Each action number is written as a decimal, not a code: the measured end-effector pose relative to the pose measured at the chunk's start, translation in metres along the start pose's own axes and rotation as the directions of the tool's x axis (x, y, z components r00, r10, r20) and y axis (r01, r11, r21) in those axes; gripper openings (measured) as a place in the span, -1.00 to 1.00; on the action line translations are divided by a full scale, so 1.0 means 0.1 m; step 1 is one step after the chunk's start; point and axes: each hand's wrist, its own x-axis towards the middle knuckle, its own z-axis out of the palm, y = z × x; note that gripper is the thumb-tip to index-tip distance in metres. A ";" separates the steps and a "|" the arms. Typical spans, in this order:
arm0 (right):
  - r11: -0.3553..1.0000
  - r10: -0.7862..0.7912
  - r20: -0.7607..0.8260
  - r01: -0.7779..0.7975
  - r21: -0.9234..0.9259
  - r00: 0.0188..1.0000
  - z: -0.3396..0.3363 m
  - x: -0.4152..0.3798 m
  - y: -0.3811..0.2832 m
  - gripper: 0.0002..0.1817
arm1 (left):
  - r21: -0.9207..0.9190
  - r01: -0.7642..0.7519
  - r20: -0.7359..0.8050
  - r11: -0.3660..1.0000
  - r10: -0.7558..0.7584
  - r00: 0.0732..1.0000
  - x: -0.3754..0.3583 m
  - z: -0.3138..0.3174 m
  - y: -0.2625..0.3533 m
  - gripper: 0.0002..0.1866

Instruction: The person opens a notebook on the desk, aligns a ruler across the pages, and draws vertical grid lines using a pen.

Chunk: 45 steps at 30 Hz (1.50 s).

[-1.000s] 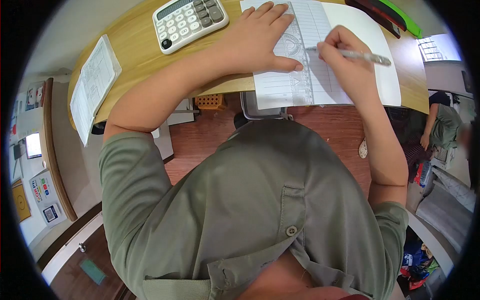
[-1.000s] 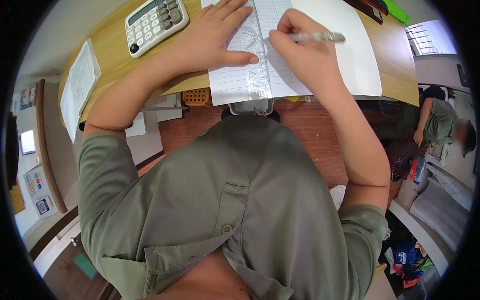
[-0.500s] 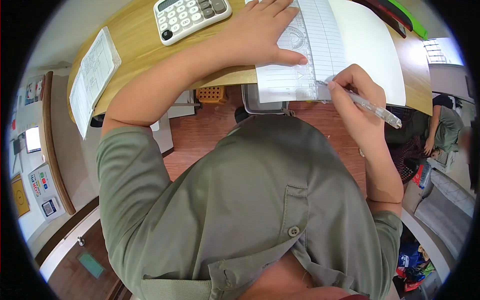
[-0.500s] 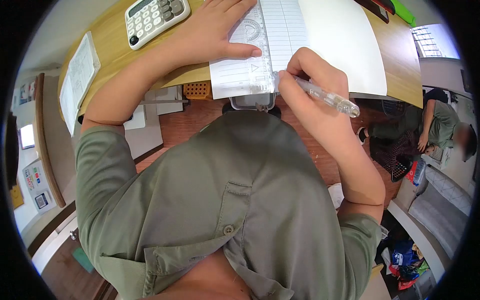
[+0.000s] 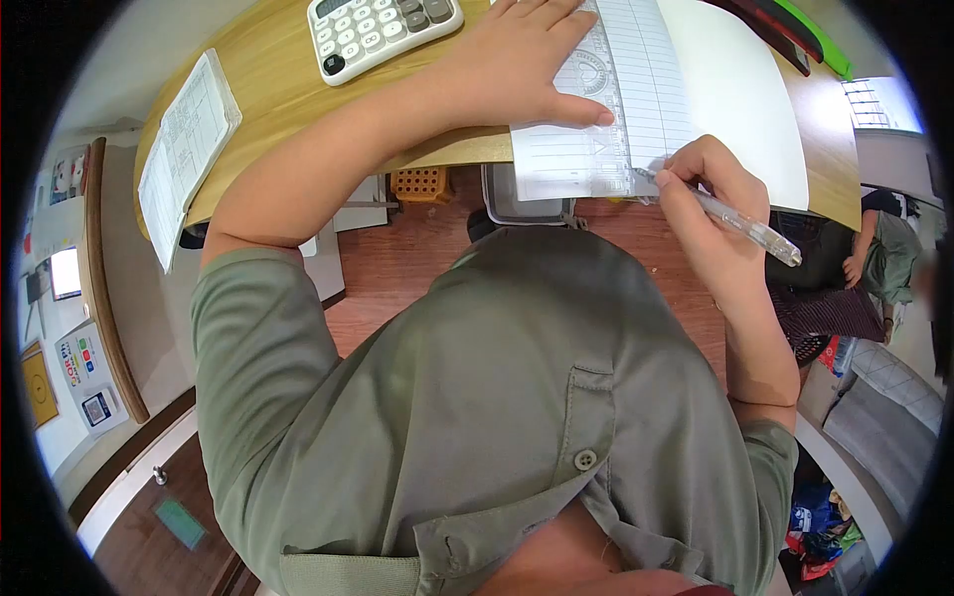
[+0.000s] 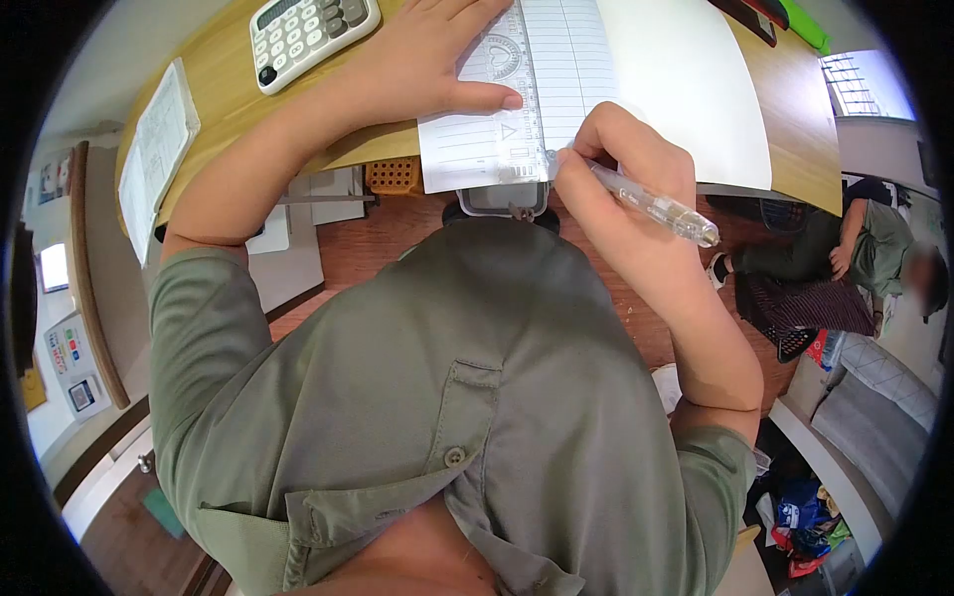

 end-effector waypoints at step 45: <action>0.783 0.174 -0.414 0.129 0.608 0.894 -0.29 0.13 0.27 -0.69 | -0.009 -0.001 0.018 1.000 0.001 1.000 -0.01 -0.10 0.05 0.10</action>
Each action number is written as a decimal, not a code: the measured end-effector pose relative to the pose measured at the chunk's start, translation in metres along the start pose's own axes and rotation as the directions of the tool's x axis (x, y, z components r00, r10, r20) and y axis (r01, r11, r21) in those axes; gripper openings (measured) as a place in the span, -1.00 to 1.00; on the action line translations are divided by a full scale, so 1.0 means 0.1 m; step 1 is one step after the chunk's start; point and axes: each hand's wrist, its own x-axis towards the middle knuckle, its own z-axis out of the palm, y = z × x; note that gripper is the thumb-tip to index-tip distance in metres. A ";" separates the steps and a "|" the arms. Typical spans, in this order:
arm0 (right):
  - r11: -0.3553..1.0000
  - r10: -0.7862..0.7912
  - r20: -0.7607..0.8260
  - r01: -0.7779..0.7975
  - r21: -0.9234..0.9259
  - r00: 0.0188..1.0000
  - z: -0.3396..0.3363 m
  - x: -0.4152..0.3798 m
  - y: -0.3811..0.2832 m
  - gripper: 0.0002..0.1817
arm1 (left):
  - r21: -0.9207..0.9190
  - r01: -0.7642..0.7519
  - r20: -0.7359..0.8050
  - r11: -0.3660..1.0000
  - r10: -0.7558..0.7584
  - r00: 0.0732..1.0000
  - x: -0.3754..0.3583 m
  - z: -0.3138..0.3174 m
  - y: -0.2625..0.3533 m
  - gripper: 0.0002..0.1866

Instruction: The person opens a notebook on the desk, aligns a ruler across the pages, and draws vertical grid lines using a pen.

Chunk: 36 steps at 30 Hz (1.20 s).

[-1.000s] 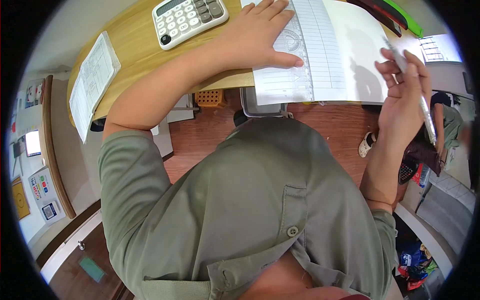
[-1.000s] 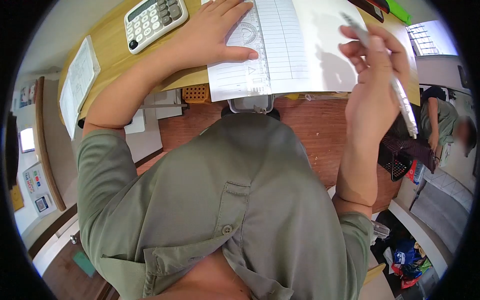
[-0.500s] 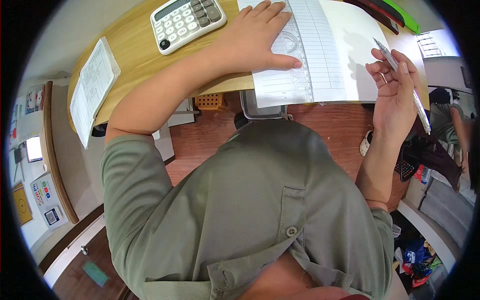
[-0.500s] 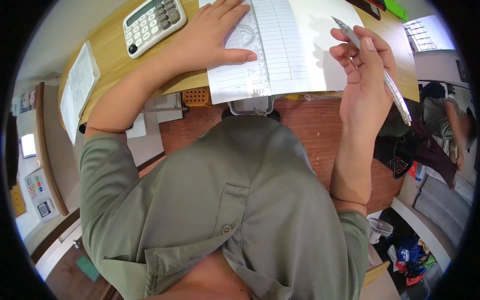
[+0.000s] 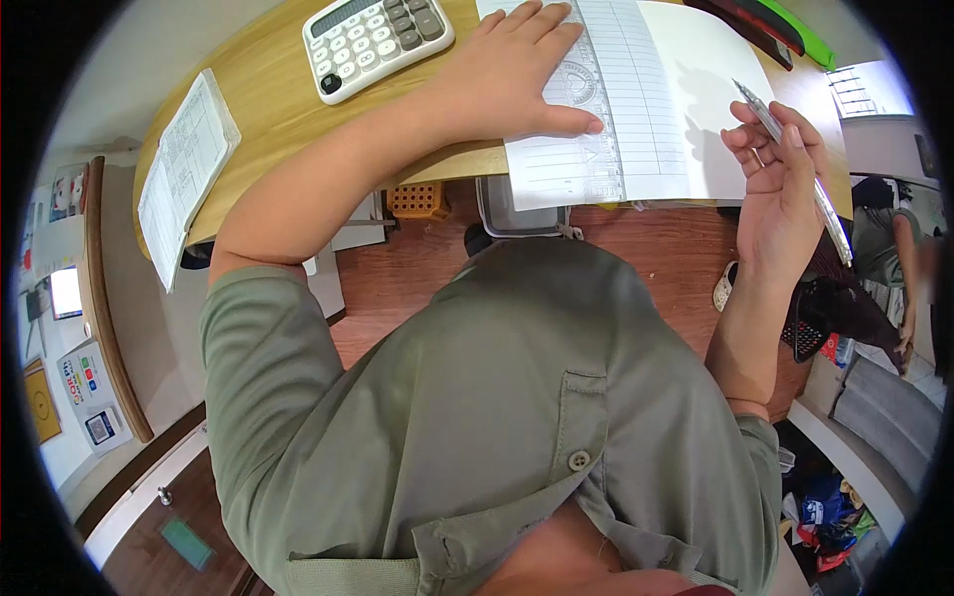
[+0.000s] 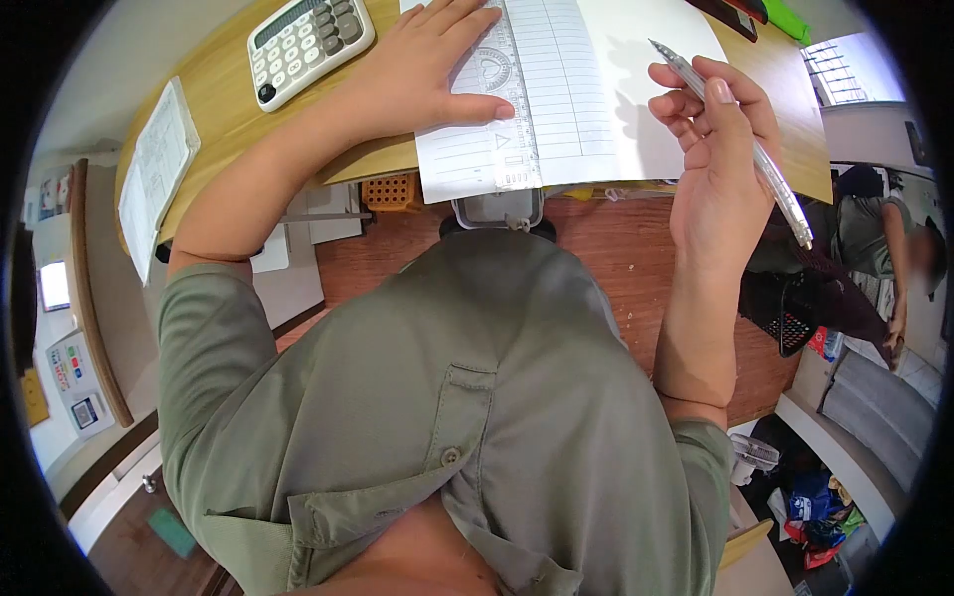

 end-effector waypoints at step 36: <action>0.941 0.108 0.182 -0.042 -0.335 0.977 0.83 1.24 0.84 -0.80 | -0.031 -0.013 -0.164 0.999 0.008 0.986 -0.15 0.07 -0.15 0.04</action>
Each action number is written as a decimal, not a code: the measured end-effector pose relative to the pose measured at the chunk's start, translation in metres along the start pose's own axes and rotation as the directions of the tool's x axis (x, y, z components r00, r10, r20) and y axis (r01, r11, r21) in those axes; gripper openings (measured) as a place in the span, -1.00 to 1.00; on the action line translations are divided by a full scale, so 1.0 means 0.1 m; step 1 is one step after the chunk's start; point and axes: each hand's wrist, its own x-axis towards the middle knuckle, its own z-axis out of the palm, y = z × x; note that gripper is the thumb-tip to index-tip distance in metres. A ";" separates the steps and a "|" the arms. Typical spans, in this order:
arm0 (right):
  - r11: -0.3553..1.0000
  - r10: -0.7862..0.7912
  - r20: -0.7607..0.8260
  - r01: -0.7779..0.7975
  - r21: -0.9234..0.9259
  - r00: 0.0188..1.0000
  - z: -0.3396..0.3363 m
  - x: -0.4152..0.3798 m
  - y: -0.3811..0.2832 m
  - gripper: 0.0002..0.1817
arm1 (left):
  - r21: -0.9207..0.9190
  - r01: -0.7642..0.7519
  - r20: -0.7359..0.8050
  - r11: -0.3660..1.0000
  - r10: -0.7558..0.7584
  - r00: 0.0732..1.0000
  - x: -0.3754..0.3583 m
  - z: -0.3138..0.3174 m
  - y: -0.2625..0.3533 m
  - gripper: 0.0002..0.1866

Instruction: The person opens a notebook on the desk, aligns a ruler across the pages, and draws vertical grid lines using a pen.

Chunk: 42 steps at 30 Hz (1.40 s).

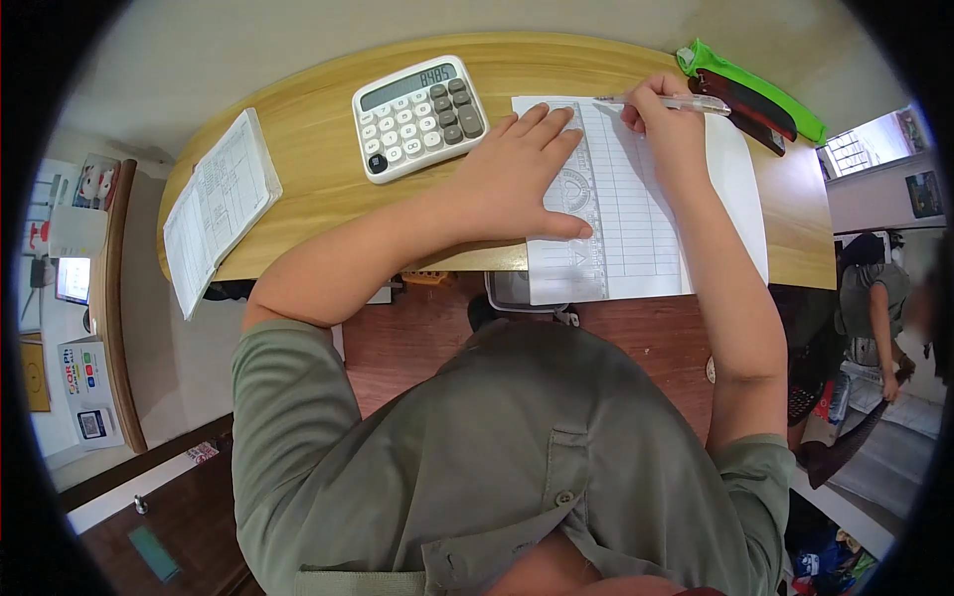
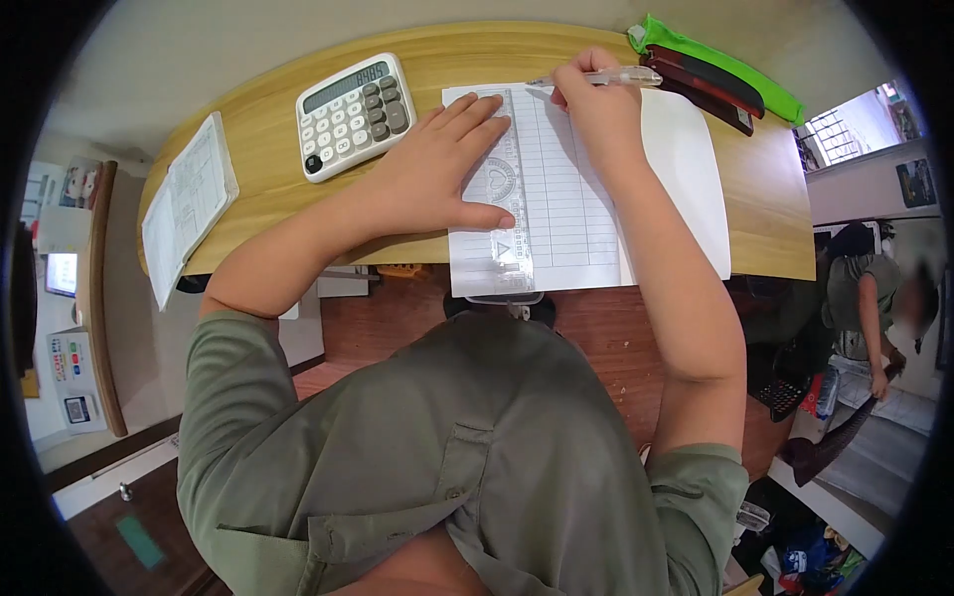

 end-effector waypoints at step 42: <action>0.986 -0.115 0.039 0.119 -0.116 0.993 0.09 -0.11 -0.02 -0.81 | -0.007 -0.021 -0.016 1.000 0.021 1.000 0.03 0.02 -0.01 0.04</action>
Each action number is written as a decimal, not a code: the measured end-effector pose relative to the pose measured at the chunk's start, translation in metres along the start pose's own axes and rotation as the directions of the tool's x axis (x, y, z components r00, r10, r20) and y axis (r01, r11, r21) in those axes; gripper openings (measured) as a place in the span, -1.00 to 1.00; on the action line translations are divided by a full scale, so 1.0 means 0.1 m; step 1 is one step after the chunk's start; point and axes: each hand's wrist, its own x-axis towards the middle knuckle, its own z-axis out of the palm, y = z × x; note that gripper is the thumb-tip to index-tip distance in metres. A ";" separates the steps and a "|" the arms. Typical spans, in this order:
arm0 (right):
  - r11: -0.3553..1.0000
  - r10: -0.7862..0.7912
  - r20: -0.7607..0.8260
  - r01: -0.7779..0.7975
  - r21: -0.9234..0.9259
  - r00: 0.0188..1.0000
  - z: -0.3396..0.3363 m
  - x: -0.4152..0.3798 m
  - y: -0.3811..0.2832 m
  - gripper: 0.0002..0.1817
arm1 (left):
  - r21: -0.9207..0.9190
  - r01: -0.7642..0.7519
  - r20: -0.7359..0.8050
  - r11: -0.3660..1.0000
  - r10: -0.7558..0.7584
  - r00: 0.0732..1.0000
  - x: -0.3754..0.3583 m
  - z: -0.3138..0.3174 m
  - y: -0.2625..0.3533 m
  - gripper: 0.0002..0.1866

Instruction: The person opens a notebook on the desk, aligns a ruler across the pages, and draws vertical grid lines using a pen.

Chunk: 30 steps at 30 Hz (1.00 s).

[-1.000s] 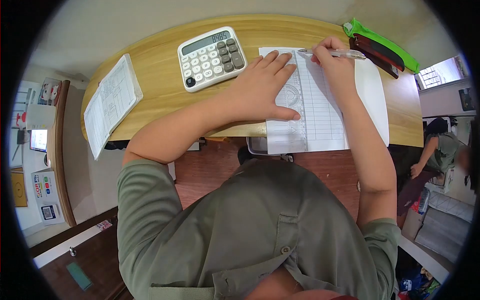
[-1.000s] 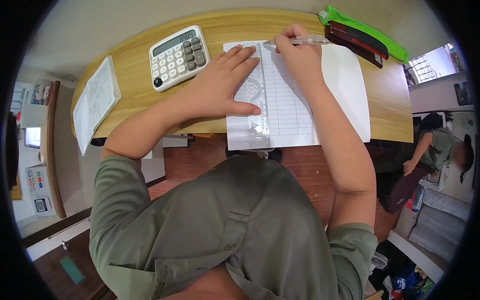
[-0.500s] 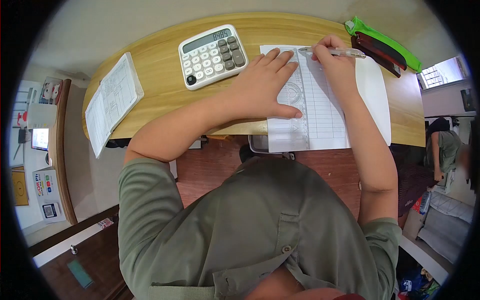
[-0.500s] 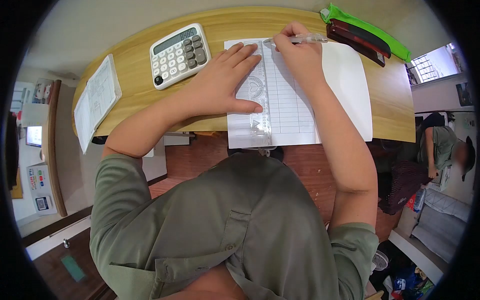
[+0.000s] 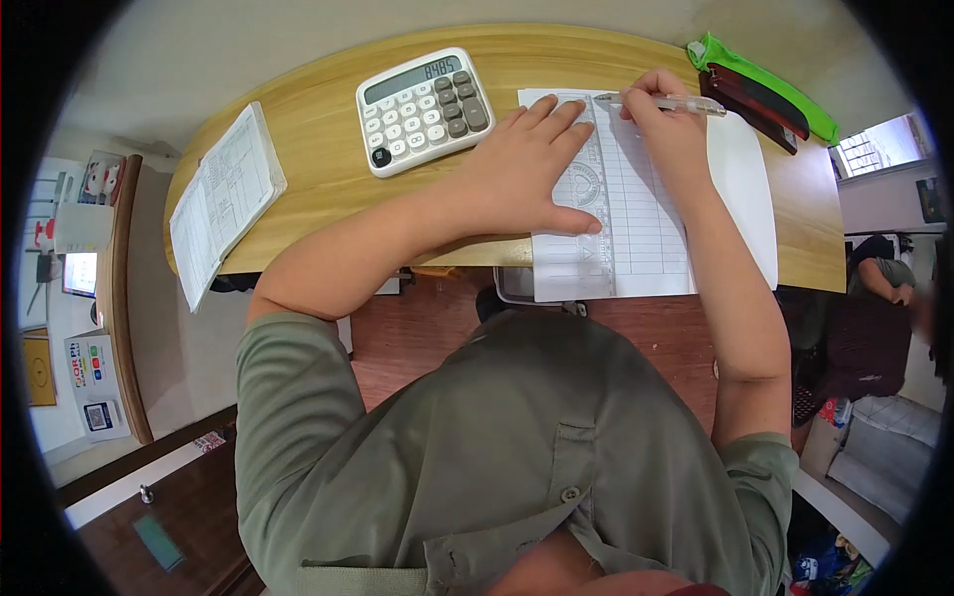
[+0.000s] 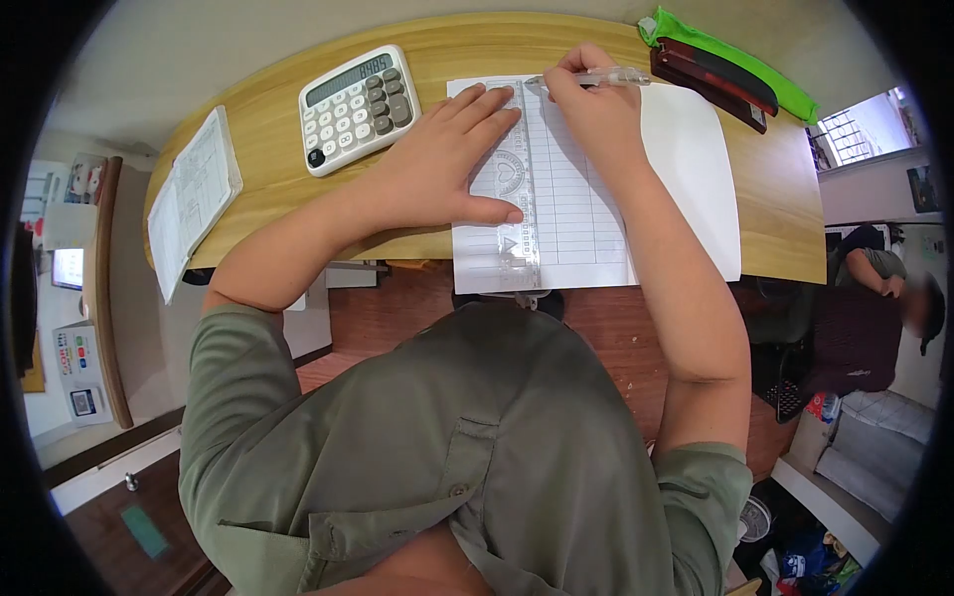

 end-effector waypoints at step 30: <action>0.976 0.052 -0.022 -0.056 -0.210 0.998 0.00 -0.06 -0.10 -0.81 | 0.031 -0.022 0.134 0.999 0.017 0.991 0.05 -0.02 -0.05 0.10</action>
